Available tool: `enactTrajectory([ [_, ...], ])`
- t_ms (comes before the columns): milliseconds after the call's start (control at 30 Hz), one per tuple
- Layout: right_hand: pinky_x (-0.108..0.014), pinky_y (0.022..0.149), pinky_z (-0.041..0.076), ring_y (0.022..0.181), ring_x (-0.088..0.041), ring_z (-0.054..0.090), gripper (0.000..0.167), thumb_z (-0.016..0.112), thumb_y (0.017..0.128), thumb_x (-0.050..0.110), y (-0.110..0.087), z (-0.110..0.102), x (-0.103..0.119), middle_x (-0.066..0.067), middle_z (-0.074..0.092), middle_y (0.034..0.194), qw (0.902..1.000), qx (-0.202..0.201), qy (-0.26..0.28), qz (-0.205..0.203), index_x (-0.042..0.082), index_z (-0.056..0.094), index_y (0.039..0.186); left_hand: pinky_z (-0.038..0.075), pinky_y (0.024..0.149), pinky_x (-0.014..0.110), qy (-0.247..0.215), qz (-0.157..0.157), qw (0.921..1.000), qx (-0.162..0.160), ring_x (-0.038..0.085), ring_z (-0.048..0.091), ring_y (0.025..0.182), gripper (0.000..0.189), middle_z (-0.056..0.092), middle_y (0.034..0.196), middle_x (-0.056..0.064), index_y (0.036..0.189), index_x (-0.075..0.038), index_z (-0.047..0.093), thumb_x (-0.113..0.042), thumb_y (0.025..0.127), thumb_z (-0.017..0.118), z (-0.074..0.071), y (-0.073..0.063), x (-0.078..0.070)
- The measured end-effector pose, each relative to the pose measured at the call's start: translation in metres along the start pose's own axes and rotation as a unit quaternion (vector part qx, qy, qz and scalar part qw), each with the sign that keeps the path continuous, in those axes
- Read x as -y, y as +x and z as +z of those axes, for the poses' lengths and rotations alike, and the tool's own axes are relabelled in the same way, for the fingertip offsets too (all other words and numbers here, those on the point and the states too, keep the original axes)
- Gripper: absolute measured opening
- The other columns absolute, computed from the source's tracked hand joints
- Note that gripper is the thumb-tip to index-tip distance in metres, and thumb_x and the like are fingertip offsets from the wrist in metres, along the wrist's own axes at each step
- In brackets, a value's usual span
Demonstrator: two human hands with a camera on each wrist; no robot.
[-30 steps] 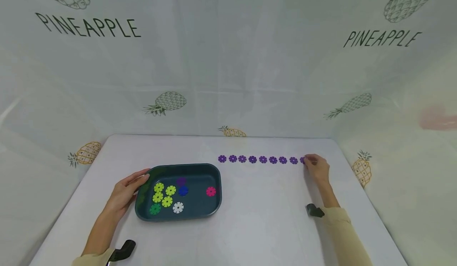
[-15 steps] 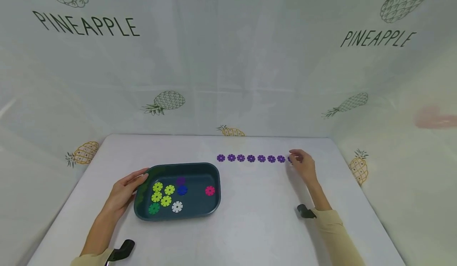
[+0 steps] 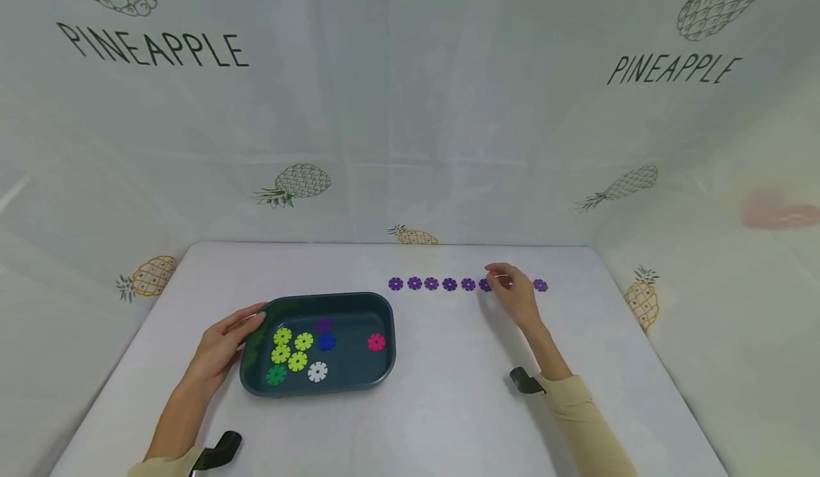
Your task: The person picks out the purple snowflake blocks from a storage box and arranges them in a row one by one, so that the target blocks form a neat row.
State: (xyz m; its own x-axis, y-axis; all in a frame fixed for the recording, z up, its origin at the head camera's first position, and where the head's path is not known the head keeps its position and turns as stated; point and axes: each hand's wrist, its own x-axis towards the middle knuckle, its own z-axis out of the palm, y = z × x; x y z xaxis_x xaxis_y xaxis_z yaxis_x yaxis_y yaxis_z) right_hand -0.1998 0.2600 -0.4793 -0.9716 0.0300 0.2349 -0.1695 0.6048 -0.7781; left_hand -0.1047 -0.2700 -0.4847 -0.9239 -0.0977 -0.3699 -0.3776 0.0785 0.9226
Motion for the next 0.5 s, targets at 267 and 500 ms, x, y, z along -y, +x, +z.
enactTrajectory([
  [267, -0.043, 0.094, 0.054, 0.107, -0.031, 0.065, 0.022, 0.065, 0.102, 0.008, -0.003, 0.024, 0.03, -0.016, 0.069, 0.116, 0.9991, 0.019, 0.035, -0.016, 0.001, 0.069, 0.122, 0.049, 0.088, 0.024, -0.002, 0.0, 1.0, 0.003, 0.005, 0.056, 0.11, 0.058, 0.067, 0.114, -0.02, 0.146, -0.024, 0.059, -0.05, 0.095, 0.07, -0.001, 0.001, 0.001],
  [500, -0.045, 0.093, 0.055, 0.105, -0.029, 0.066, 0.021, 0.066, 0.101, 0.007, -0.004, 0.046, 0.051, -0.015, 0.069, 0.114, 0.9964, 0.033, 0.056, -0.056, 0.001, 0.07, 0.12, 0.049, 0.088, 0.025, -0.003, -0.002, 1.0, 0.005, 0.005, 0.057, 0.109, 0.061, 0.068, 0.114, -0.02, 0.148, -0.021, 0.057, -0.049, 0.095, 0.071, -0.001, 0.003, 0.002],
])
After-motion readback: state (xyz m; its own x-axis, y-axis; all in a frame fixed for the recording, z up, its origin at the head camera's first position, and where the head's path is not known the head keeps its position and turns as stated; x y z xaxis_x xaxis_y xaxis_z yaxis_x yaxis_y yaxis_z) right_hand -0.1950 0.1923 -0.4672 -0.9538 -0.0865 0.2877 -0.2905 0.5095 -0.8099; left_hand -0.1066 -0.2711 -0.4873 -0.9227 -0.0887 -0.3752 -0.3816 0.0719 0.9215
